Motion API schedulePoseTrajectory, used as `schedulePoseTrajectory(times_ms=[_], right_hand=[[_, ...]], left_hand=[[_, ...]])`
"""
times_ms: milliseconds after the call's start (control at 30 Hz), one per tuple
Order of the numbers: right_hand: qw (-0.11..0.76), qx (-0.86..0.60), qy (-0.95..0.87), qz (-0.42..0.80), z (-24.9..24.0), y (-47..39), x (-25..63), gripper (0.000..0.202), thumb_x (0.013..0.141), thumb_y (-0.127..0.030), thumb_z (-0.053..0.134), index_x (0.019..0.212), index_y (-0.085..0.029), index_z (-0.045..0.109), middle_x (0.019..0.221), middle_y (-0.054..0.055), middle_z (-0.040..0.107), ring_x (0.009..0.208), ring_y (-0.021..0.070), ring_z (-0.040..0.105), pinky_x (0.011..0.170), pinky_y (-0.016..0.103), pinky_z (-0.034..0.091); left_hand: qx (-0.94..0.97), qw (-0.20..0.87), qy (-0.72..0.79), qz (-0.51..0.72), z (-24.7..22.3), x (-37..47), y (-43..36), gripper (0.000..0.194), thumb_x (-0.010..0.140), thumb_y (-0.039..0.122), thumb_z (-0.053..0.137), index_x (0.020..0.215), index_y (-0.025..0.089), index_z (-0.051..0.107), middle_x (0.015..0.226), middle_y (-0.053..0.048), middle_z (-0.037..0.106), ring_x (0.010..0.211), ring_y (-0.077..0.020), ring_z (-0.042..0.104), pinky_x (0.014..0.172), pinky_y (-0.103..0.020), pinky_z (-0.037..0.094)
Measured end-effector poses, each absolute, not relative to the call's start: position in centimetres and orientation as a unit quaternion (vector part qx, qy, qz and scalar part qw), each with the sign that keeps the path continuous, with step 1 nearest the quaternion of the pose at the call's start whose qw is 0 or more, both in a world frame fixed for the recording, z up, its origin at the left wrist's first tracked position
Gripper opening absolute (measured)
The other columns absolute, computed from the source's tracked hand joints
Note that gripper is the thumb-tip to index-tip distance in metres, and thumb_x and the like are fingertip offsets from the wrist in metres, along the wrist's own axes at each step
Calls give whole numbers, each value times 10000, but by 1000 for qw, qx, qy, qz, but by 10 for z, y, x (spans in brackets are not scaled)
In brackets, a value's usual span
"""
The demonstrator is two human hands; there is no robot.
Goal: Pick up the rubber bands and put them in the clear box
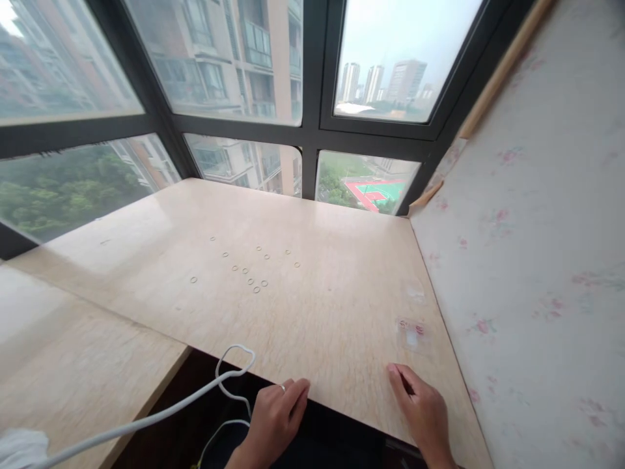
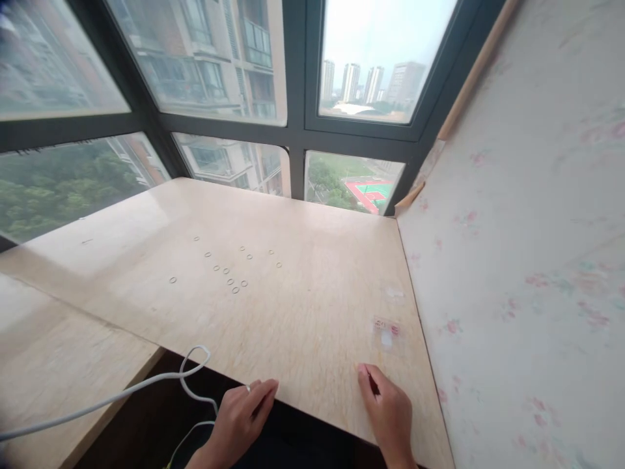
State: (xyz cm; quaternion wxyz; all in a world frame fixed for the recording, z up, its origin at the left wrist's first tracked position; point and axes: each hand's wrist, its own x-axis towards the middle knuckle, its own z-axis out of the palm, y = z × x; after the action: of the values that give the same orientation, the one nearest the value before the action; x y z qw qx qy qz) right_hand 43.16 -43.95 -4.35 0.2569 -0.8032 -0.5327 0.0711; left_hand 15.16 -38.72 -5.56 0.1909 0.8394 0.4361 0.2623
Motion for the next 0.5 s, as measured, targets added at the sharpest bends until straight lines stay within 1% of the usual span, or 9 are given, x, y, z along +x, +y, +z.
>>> schedulePoseTrajectory(times_ms=[133,200,267,333,400,500], right_hand=[[236,-816,-522,74,-42,-440,432,580,877,-634,321,770,-229,722,639,35,696,574,206,656,492,238,413],[231,-822,-515,76,-42,-439,433,581,855,-653,329,786,-233,724,661,37,707,600,220,669,500,243,424],[227,-828,-507,78,-43,-439,433,581,831,-674,347,798,-237,728,680,38,715,623,232,678,510,247,436],[223,-832,-502,82,-43,-439,434,583,813,-689,362,802,-237,729,696,42,720,632,239,679,509,249,442],[220,-834,-499,87,-42,-439,434,588,805,-696,366,803,-233,729,713,49,723,636,241,677,505,250,444],[215,-838,-492,95,-40,-439,434,592,800,-698,367,811,-230,729,728,52,725,646,244,677,505,251,446]], left_hand=[[827,200,476,221,-68,128,-397,190,874,229,445,847,274,627,605,-13,636,527,-167,607,523,-291,436],[827,223,488,166,-68,121,-398,150,819,207,480,758,253,608,613,-15,637,556,-177,616,542,-296,440],[811,241,522,110,-66,116,-396,137,790,197,488,715,235,596,662,-31,655,626,-199,638,584,-308,450],[770,249,582,75,-66,114,-389,173,818,209,461,768,221,627,774,-63,686,742,-229,664,653,-327,463],[726,254,638,44,-68,113,-379,255,880,244,410,871,194,660,910,-111,697,880,-265,665,737,-361,467],[669,295,682,-17,-77,109,-359,331,944,287,372,1027,132,652,1073,-179,659,1025,-304,624,805,-401,468]])
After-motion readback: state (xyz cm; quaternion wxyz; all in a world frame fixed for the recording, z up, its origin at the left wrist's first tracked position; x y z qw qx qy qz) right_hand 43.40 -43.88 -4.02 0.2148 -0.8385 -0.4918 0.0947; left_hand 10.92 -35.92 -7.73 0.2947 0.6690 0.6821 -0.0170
